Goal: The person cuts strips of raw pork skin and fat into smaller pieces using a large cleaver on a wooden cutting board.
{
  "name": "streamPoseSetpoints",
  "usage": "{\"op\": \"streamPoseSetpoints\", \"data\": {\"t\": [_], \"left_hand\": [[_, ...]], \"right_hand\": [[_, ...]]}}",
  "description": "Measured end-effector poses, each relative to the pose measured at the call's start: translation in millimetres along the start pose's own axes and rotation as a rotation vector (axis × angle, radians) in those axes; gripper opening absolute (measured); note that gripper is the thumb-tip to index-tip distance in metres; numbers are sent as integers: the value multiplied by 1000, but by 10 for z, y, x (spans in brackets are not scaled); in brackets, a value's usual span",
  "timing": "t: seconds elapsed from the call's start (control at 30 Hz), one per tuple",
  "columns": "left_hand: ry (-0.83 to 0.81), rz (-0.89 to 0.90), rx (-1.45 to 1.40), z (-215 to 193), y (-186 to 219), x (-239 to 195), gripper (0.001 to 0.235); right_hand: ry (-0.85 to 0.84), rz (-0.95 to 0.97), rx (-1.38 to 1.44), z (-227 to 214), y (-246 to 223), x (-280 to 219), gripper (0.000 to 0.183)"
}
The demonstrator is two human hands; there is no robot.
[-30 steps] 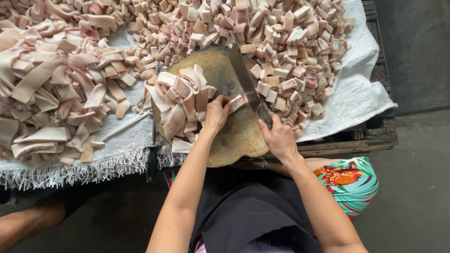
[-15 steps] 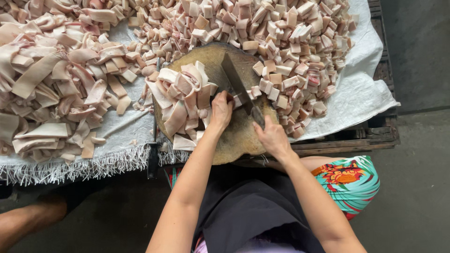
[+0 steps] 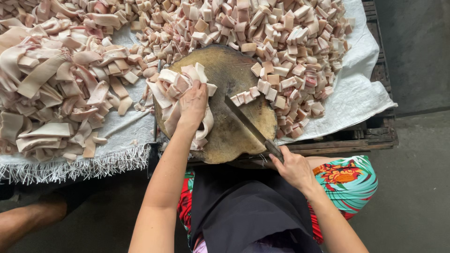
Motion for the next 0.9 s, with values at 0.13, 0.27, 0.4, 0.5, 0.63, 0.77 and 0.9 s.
{"op": "streamPoseSetpoints", "data": {"t": [0.13, 0.27, 0.4, 0.5, 0.63, 0.77, 0.9], "left_hand": [[-23, -20, 14, -25, 2, -28, 21], [-96, -86, -105, -309, 125, 48, 25], [-303, -287, -553, -507, 488, 193, 34], [-301, -309, -1187, -451, 601, 323, 36], [-194, -318, -937, -250, 468, 201, 36], [-203, 82, -586, 79, 567, -372, 37], [-267, 339, -210, 389, 752, -677, 45]], "right_hand": [[32, 24, -55, -11, 185, 160, 37], [121, 143, -30, -86, 191, 511, 42], [130, 196, 98, -16, 121, 664, 51], [81, 268, 23, 117, 97, 620, 49], [92, 231, 15, 149, 134, 642, 50], [80, 246, 68, 75, 120, 664, 61], [49, 292, 75, 29, 68, 665, 63]]}}
Point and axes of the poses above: each hand's wrist, its own x-axis towards the middle knuckle, its own z-axis out of the palm, y = z × x, the point moved 1 cm from there along x, towards the middle knuckle, and after that the axes turned 4 degrees about z, right-handed, at the moved point
